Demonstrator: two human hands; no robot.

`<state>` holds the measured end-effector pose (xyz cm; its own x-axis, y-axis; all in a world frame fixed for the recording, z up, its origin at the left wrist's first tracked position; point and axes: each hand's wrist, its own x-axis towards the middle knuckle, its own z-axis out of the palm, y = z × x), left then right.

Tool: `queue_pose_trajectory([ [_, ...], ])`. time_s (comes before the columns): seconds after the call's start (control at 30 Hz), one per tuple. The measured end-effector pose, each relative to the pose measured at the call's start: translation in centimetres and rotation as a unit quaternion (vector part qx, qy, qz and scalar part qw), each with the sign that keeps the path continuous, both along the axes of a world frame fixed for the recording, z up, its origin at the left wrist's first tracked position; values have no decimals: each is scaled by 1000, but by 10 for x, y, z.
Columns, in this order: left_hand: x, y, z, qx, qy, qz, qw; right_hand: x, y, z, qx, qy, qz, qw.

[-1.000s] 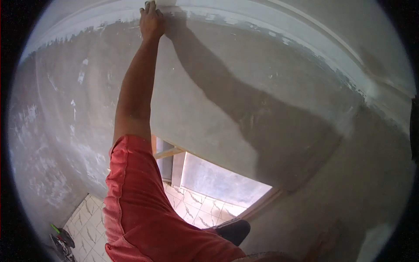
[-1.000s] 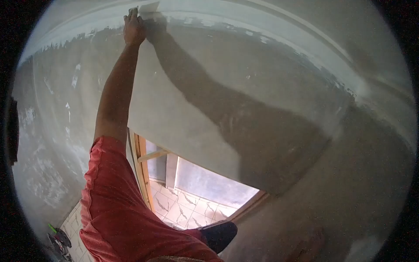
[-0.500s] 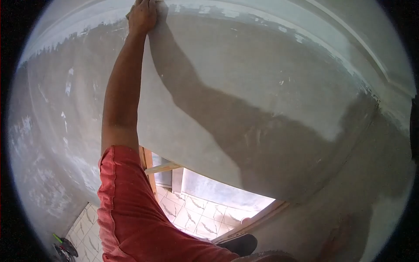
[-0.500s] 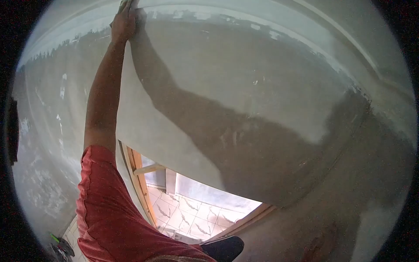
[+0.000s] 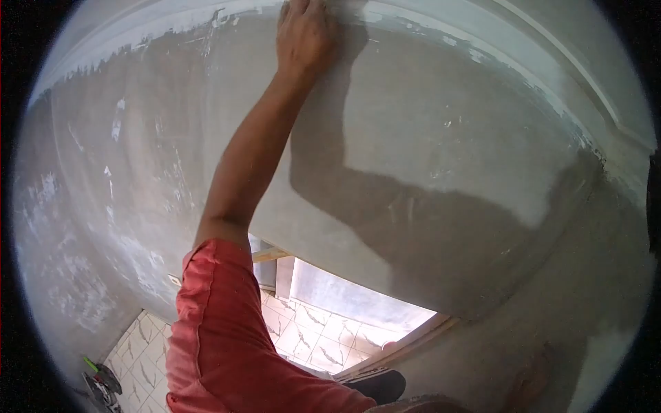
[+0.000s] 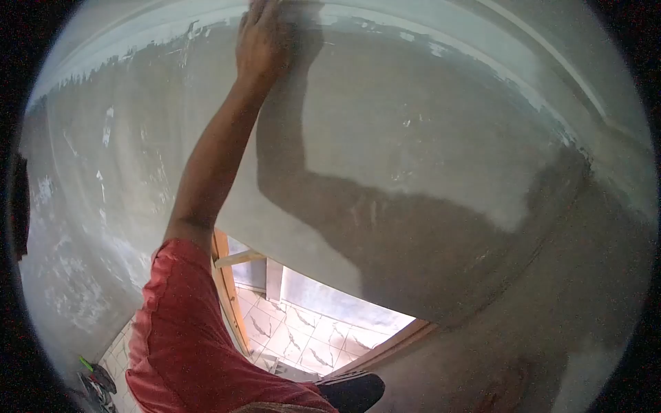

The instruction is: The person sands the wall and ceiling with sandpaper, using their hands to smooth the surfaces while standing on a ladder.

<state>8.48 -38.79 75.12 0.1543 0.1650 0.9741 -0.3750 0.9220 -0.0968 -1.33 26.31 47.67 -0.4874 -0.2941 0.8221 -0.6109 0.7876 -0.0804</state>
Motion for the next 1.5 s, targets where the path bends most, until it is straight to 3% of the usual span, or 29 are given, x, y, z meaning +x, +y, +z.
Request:
queue_pose_trajectory([
  [0.03,1,-12,-14,-2,1,-2,1000,10,-6,8,-8,-13,-6,1000],
  [0.1,1,-27,-36,21,151,6,988,28,-15,18,-18,-48,-27,998],
  [0.13,6,-36,-39,21,151,3,988,36,-19,23,-25,-67,-41,997],
  [0.2,21,-54,-43,111,175,97,973,43,-25,29,-28,-103,-55,993],
  [0.33,21,-81,-25,158,116,57,979,51,-33,40,-31,-155,-77,984],
  [0.4,14,-76,-17,126,36,120,984,54,-35,43,-31,-173,-83,981],
  [0.53,-17,4,-19,106,91,30,990,57,-40,50,-31,-205,-95,974],
  [0.57,-10,-11,-18,107,94,31,989,59,-40,52,-32,-212,-100,972],
  [0.63,3,-54,-12,33,14,148,988,64,-41,57,-23,-234,-116,965],
  [0.67,0,-52,-7,143,116,-27,983,62,-41,55,-20,-238,-118,964],
  [0.7,-6,-50,-7,141,115,-26,983,62,-39,54,-16,-244,-123,962],
  [0.77,-19,-41,-16,-23,5,184,983,61,-39,52,-13,-249,-125,960],
  [0.8,-25,1,-23,63,86,60,993,60,-39,52,-11,-251,-128,960],
  [0.83,-15,5,-20,67,86,62,992,60,-39,53,-8,-253,-130,959],
  [0.9,4,1,-14,188,55,62,979,60,-38,51,-7,-256,-133,958],
  [0.93,10,-54,-10,60,11,234,970,61,-37,52,-7,-258,-135,957],
  [1.03,-2,-84,-2,36,43,232,971,60,-37,49,-6,-268,-138,954],
  [1.07,-4,-62,-12,86,10,69,994,60,-37,49,-6,-269,-137,953],
  [1.1,-10,-12,-13,83,63,45,994,60,-38,48,-6,-267,-137,954],
  [1.2,10,-14,-13,88,53,87,991,62,-35,48,-4,-269,-141,953],
  [1.27,28,-27,-5,175,32,14,984,62,-32,47,-4,-274,-142,951],
  [1.37,-3,-53,-6,94,79,31,992,61,-31,46,-5,-281,-142,949],
  [1.4,3,-3,-9,97,14,136,986,61,-31,45,-6,-281,-143,949],
  [1.5,17,-3,-10,82,0,76,994,61,-28,45,-2,-285,-148,947],
])
